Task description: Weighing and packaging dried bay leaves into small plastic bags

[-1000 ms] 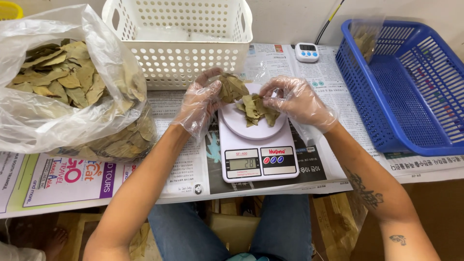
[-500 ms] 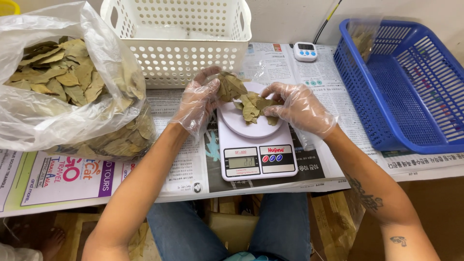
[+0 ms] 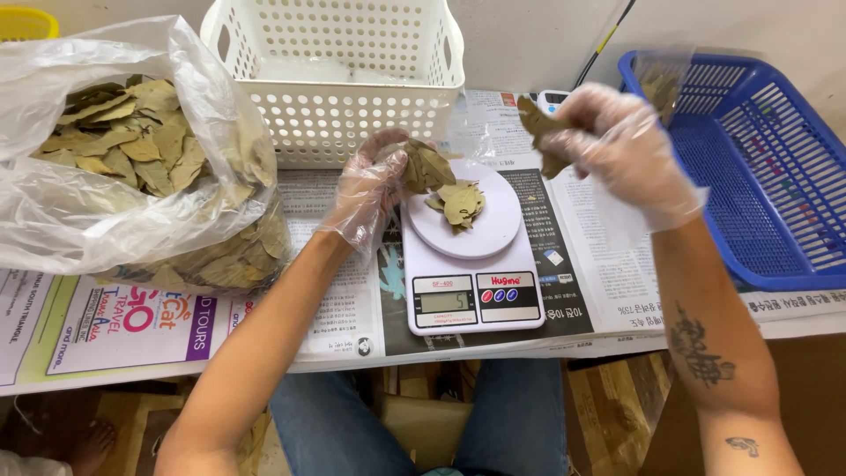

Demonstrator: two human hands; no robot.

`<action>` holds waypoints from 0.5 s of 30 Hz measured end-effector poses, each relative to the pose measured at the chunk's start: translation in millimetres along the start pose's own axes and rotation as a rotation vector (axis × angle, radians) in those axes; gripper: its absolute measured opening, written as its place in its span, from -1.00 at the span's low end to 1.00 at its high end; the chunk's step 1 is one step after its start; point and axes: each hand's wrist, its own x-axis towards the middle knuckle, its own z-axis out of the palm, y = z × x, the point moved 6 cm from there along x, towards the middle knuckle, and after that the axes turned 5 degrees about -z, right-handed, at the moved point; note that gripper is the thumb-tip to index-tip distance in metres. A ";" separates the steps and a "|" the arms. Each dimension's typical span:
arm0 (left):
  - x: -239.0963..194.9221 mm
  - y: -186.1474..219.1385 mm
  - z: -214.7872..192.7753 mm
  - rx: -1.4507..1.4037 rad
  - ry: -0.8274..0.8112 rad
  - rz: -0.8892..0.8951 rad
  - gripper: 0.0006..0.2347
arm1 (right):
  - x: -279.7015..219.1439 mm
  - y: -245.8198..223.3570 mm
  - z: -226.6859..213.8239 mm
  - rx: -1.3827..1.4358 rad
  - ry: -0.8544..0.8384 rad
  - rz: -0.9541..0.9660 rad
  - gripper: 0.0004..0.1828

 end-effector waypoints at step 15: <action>-12.6 10.3 28.1 0.082 -0.271 0.065 -0.72 | 59.9 -21.6 51.9 0.074 -0.106 -0.145 -0.88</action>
